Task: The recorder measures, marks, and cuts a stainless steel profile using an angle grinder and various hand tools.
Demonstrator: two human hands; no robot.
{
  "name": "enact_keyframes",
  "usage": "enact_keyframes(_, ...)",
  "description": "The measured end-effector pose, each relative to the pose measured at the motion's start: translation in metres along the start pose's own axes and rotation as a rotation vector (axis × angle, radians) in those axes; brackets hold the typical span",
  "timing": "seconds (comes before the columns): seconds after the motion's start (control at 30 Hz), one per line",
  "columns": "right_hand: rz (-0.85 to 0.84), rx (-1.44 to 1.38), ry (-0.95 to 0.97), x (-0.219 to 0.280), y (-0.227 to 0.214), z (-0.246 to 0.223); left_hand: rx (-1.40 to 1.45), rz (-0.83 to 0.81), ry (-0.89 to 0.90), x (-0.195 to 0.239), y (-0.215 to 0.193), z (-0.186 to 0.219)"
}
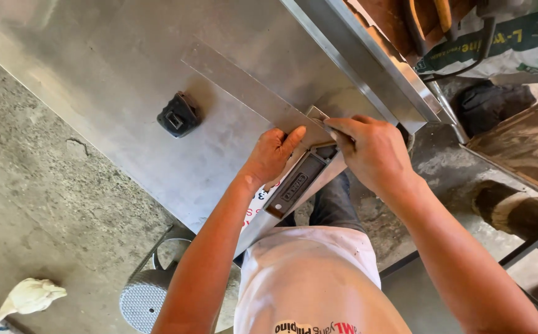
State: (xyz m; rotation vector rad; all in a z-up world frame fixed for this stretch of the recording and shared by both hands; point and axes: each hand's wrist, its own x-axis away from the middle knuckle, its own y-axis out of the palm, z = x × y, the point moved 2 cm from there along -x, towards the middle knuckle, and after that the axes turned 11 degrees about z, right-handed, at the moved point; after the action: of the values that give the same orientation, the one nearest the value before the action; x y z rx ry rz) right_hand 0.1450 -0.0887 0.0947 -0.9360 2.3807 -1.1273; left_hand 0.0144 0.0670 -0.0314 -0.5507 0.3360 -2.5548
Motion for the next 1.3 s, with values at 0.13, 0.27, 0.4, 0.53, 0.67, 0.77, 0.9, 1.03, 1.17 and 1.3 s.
enact_keyframes(0.13, 0.000, 0.089, -0.106, -0.009, 0.009, -0.001, -0.002, 0.011, -0.012, 0.001, 0.001, 0.001)
enact_keyframes(0.27, -0.063, 0.255, -0.103, -0.007, 0.009, -0.004, -0.070, 0.048, 0.048, 0.000, 0.003, -0.004)
enact_keyframes(0.4, -0.177, 0.450, -0.105, 0.002, -0.008, -0.003, -0.090, 0.100, 0.135, 0.000, 0.004, -0.001)
enact_keyframes(0.53, -0.104, 0.407, -0.079, -0.006, -0.012, 0.003, -0.064, 0.071, 0.091, -0.005, 0.003, 0.004)
enact_keyframes(0.67, -0.004, 0.222, -0.114, -0.004, 0.012, 0.005, -0.077, 0.104, 0.198, 0.001, 0.006, -0.011)
enact_keyframes(0.77, -0.015, 0.209, -0.127, -0.014, 0.021, 0.001, 0.028, 0.056, 0.182, 0.004, 0.000, 0.008)
enact_keyframes(0.9, -0.073, 0.236, -0.074, -0.001, 0.009, 0.007, -0.005, 0.009, 0.042, 0.002, 0.002, 0.004)
enact_keyframes(1.03, -0.226, 0.335, 0.061, 0.038, 0.012, 0.062, -0.074, 0.093, 0.181, -0.008, 0.010, -0.027)
enact_keyframes(1.17, -0.069, -0.144, 0.437, 0.044, 0.023, 0.063, 0.038, -0.009, 0.156, 0.000, 0.000, 0.006)
enact_keyframes(1.3, -0.054, -0.484, 0.693, 0.058, 0.077, 0.057, -0.066, 0.056, -0.006, 0.006, 0.000, 0.010)
